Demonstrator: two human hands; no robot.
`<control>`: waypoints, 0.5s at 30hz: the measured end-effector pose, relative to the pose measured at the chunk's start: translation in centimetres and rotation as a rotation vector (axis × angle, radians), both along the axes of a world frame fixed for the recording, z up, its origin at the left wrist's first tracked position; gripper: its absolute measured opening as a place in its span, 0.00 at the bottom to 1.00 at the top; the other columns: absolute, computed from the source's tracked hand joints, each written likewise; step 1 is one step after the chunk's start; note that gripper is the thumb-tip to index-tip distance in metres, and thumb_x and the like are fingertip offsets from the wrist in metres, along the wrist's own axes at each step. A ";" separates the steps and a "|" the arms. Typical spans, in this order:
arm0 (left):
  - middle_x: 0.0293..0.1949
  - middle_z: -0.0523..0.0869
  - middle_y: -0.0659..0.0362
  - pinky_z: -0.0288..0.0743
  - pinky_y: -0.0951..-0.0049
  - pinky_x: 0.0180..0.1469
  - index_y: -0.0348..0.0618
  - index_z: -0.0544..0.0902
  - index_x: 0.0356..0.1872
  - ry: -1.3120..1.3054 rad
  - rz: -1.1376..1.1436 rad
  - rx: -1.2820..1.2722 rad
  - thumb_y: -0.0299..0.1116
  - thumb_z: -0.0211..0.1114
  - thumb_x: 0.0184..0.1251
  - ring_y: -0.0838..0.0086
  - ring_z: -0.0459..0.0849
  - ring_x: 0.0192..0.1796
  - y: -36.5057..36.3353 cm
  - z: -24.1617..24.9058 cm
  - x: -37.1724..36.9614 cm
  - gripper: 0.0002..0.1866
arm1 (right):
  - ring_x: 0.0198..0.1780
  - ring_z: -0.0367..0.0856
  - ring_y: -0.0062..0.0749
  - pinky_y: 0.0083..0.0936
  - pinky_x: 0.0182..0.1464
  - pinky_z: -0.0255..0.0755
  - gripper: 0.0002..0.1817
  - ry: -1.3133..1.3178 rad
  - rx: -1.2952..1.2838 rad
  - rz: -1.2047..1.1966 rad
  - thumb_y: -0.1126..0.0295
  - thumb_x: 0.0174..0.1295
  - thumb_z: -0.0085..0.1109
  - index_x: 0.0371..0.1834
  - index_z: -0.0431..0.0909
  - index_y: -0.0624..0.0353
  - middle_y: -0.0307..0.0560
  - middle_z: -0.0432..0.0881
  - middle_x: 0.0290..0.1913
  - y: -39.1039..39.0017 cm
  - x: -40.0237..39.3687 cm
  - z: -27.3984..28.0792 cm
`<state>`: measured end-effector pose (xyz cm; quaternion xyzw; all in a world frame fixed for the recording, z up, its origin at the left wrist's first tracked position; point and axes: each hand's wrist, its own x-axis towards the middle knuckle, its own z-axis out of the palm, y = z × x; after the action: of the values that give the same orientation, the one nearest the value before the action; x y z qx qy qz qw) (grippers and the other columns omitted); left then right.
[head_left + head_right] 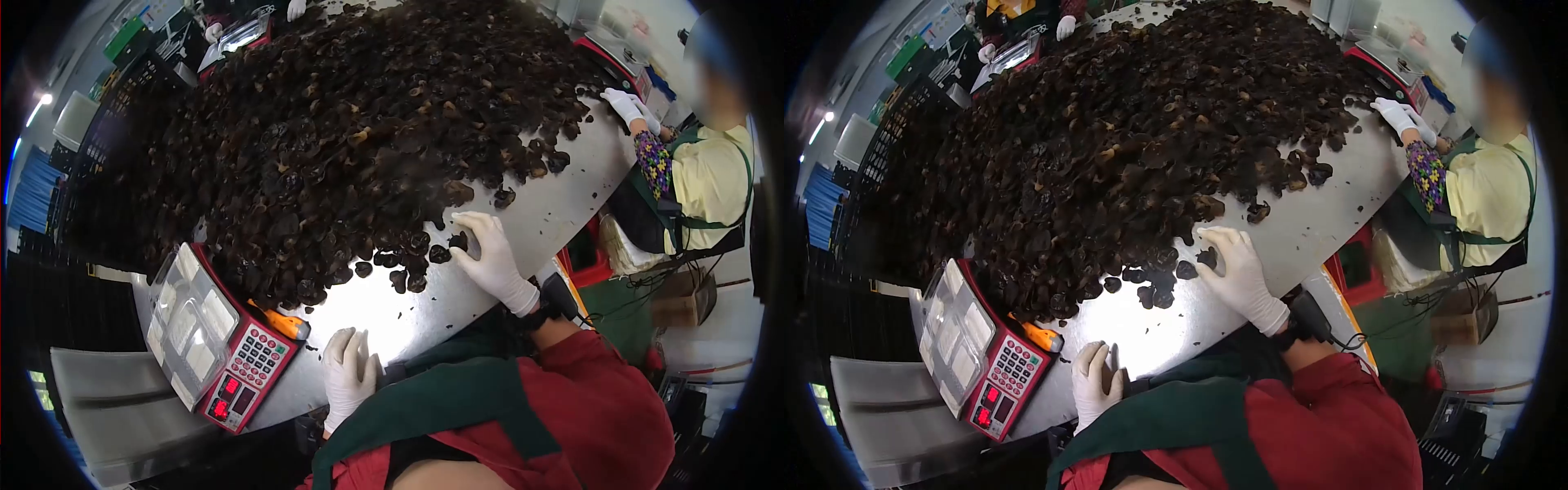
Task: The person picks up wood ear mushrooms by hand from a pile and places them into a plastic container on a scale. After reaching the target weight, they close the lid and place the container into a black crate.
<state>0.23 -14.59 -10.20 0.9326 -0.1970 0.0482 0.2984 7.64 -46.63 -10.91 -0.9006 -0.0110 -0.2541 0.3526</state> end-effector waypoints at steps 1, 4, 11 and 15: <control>0.63 0.77 0.47 0.70 0.54 0.69 0.40 0.78 0.62 0.000 -0.003 0.002 0.21 0.72 0.52 0.49 0.75 0.66 0.0 -0.5 -0.3 0.31 | 0.57 0.78 0.43 0.36 0.60 0.72 0.28 0.060 -0.024 0.035 0.76 0.52 0.70 0.60 0.80 0.53 0.48 0.81 0.56 0.3 0.1 -0.1; 0.61 0.76 0.45 0.72 0.51 0.66 0.40 0.78 0.61 -0.061 0.018 0.017 0.22 0.72 0.55 0.46 0.76 0.64 0.1 -1.9 -0.8 0.28 | 0.62 0.74 0.47 0.41 0.67 0.67 0.31 0.153 -0.043 0.117 0.73 0.52 0.72 0.63 0.78 0.53 0.48 0.79 0.59 1.5 0.2 -1.0; 0.58 0.79 0.43 0.73 0.48 0.63 0.39 0.80 0.56 -0.139 0.055 0.033 0.24 0.70 0.56 0.43 0.78 0.61 0.3 -2.4 -0.8 0.23 | 0.67 0.71 0.50 0.42 0.72 0.64 0.38 0.077 0.129 0.072 0.65 0.51 0.74 0.69 0.74 0.54 0.53 0.71 0.69 3.3 1.8 -0.4; 0.50 0.82 0.39 0.75 0.45 0.59 0.36 0.83 0.46 -0.235 0.016 -0.010 0.24 0.68 0.51 0.40 0.80 0.55 1.3 -4.6 -0.4 0.18 | 0.69 0.67 0.66 0.52 0.68 0.65 0.38 0.024 -0.104 0.232 0.56 0.48 0.74 0.65 0.75 0.54 0.66 0.64 0.72 4.8 4.2 1.6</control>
<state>-0.18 -13.31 -14.80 0.9205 -0.2232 0.1608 0.2776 11.84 -41.88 -9.27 -0.9133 -0.1241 -0.1997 0.3326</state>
